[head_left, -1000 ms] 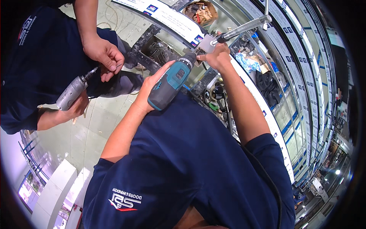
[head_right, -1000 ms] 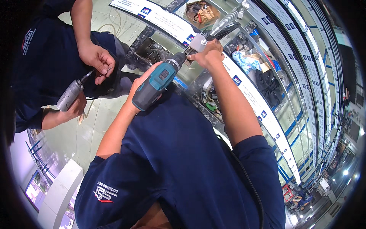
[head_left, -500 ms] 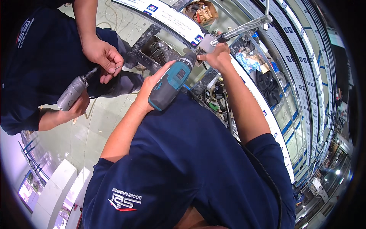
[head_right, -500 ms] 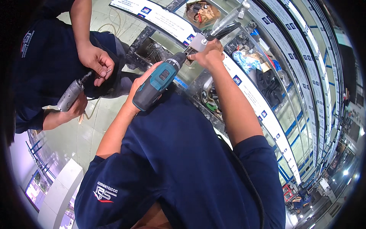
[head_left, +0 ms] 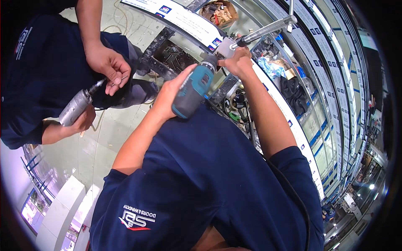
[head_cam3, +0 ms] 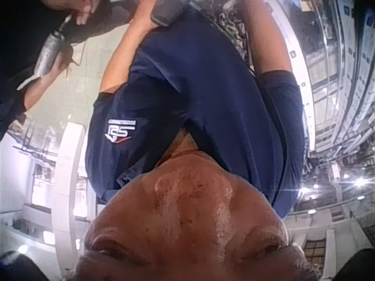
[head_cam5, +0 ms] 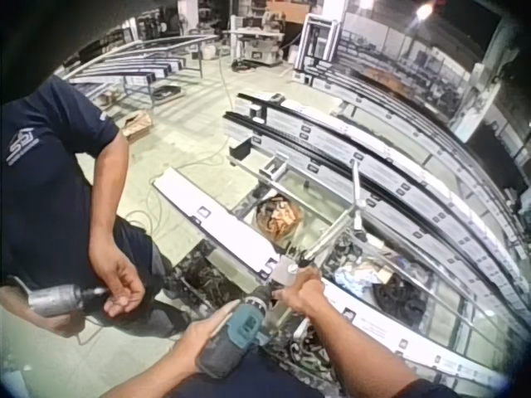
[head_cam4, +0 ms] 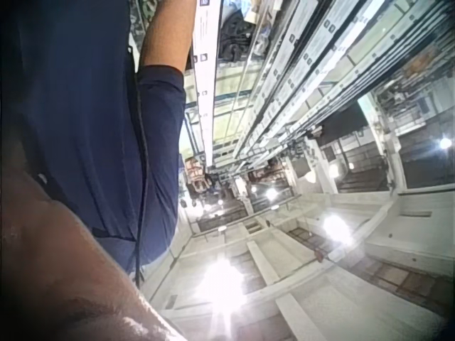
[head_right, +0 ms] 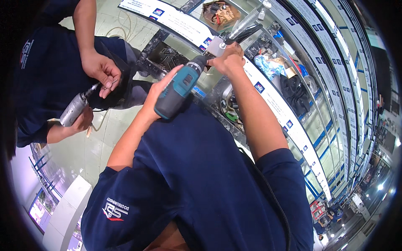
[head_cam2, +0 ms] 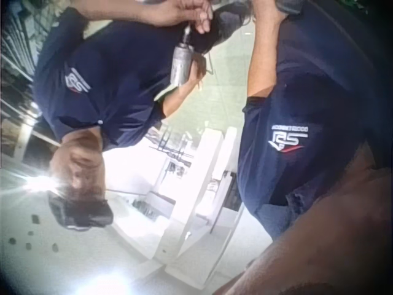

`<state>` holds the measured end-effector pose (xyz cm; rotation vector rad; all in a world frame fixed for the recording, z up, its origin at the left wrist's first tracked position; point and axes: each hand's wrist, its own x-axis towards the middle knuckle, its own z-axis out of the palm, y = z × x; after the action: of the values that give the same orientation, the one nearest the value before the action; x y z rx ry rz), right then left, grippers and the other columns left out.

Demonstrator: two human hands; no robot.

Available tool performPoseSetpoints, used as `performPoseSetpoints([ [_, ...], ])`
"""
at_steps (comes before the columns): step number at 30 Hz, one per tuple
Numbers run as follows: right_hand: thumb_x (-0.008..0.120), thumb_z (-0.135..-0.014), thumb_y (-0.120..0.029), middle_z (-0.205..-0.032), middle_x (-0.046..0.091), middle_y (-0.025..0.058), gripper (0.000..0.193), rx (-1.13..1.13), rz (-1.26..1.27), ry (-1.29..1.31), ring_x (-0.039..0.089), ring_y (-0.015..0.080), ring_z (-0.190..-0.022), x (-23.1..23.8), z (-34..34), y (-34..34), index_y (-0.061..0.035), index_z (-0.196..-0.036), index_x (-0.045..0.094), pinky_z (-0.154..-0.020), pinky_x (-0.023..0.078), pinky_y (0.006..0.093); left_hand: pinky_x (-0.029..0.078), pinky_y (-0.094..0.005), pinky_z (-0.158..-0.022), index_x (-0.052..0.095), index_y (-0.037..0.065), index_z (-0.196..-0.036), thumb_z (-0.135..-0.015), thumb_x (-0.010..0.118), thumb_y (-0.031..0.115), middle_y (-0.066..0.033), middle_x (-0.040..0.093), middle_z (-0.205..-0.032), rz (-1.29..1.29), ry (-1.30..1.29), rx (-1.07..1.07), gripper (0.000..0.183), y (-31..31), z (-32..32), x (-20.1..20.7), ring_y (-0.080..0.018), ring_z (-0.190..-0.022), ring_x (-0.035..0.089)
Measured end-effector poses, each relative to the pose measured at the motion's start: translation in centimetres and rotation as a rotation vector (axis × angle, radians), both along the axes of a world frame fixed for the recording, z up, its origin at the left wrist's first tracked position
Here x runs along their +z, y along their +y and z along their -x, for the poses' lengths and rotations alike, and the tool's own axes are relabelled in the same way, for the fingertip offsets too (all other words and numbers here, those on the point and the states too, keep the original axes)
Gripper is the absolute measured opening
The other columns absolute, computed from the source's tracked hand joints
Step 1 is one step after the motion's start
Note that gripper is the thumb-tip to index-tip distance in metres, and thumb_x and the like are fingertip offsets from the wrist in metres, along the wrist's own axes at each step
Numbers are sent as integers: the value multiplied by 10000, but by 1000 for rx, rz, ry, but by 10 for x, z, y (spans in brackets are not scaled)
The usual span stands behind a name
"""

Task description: Use a power drill to fasten components and assemble a long metal door or window frame on a fabrication floor.

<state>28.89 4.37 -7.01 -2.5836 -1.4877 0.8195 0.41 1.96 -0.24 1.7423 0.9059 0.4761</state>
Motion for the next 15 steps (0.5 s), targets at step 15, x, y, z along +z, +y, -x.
performPoseSetpoints([
  [15, 988, -636, -578, -1633, 419, 164, 1257, -50, 113, 43, 324, 337, -1559, 8, 5, 9, 55, -1530, 371, -1188, 392, 510, 546, -323, -1010, 482, 106, -1595, -785, 796, -2, -123, 734, -1319, -67, -31, 22, 876, 3, 10, -17, -203, -1093, 735],
])
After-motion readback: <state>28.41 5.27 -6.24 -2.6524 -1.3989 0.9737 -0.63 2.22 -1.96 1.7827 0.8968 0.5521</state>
